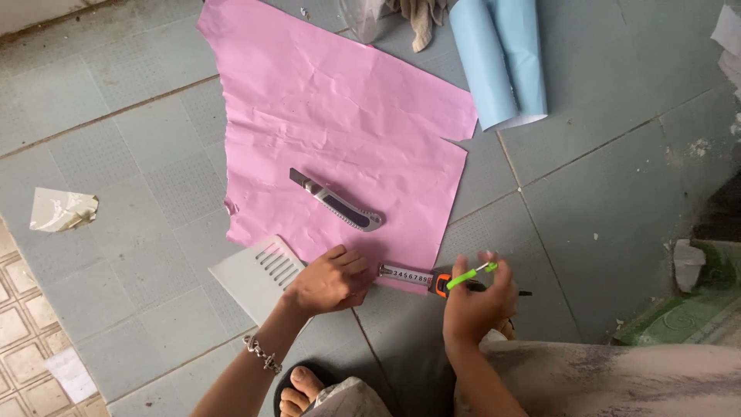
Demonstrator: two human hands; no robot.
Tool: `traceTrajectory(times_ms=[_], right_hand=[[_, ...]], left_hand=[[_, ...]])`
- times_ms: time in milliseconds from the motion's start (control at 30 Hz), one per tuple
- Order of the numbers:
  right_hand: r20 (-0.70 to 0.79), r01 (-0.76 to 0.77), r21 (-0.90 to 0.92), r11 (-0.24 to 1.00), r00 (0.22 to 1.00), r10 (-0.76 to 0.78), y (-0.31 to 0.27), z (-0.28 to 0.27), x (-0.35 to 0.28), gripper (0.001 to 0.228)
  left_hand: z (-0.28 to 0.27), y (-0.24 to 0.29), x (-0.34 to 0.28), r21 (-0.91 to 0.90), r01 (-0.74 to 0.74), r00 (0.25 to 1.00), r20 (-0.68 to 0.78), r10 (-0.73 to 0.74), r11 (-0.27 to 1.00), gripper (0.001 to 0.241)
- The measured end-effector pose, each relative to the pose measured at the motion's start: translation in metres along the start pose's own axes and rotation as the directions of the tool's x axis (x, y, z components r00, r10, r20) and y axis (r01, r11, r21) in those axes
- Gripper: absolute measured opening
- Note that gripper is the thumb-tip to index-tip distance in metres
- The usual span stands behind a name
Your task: Measuring and cutting a piece of pink vinyl wrap material on a tiled floor using a tape measure, utility knife, and scissors.
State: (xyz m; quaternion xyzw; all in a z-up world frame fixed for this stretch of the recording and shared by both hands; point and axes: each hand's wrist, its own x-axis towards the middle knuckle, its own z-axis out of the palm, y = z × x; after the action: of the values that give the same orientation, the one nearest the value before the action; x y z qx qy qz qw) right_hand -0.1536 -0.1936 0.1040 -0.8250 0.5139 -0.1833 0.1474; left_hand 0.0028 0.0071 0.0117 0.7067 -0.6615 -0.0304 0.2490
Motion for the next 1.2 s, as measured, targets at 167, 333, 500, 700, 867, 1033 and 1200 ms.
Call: traceTrajectory(times_ms=[167,333,500,700,867,1033,1200], right_hand=[[0.248,-0.181,-0.129,0.975,0.946,0.209,0.023,0.011,-0.003,0.088],[0.211,-0.319,-0.053,0.946,0.923,0.323,0.023,0.008,-0.003,0.078],[0.038,-0.386,-0.115,0.915,0.919,0.393,0.063,0.012,0.035,0.075],[-0.073,-0.364,-0.007,0.931,0.929,0.363,0.141,0.033,0.089,0.079],[-0.158,-0.504,-0.069,0.861,0.858,0.489,0.124,0.023,0.091,0.076],[-0.262,0.033,-0.167,0.985,0.962,-0.077,0.047,0.019,0.045,0.039],[0.218,-0.172,-0.105,0.980,0.957,0.191,0.070,0.065,0.006,0.043]], left_hand=[[-0.004,0.002,0.006,0.009,0.178,0.978,-0.111,-0.176,0.984,0.050],[-0.006,-0.013,0.018,0.168,0.532,0.846,-0.080,-0.526,0.830,0.072],[-0.006,-0.039,0.020,0.348,0.482,0.858,0.000,-0.514,0.804,0.090],[-0.030,-0.039,0.031,0.460,0.380,0.908,-0.020,-0.418,0.803,0.058],[-0.037,-0.053,0.027,0.470,0.329,0.944,-0.162,-0.286,0.819,0.035],[-0.057,-0.069,0.022,0.491,0.362,0.924,-0.302,-0.235,0.793,0.017],[-0.105,-0.086,0.028,0.551,0.339,0.928,-0.328,-0.176,0.762,0.011]])
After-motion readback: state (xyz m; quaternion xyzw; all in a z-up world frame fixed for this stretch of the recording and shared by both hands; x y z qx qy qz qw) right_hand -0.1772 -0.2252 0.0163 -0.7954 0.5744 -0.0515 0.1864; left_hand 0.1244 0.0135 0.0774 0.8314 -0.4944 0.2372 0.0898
